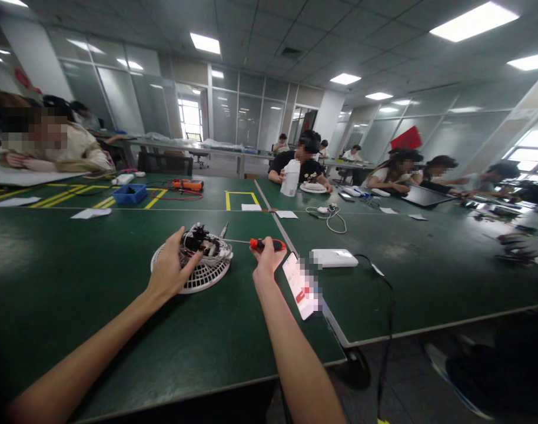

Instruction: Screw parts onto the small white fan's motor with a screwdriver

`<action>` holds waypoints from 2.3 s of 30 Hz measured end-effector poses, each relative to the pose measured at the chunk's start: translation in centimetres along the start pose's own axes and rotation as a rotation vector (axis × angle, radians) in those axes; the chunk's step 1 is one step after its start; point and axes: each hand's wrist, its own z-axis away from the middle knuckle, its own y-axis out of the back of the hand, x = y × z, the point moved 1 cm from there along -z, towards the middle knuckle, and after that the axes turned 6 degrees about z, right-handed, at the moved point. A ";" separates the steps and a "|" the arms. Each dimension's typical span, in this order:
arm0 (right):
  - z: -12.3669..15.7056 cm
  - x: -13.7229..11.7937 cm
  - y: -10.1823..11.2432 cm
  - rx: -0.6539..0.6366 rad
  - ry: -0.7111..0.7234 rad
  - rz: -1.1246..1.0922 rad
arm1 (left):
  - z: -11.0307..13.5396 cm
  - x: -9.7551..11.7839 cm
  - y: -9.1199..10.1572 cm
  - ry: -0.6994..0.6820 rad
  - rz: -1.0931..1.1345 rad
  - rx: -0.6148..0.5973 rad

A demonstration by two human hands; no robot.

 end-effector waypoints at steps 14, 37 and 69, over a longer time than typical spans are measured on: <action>0.6 0.2 -0.2 -0.032 0.007 0.020 | -0.3 0.5 0.8 0.044 -0.019 0.053; 0.3 1.1 -0.2 -0.020 -0.016 -0.010 | -0.2 2.4 -0.7 -0.333 -0.012 0.105; 0.8 1.4 -0.2 -0.076 -0.079 0.056 | -0.6 0.9 0.3 0.249 0.167 0.109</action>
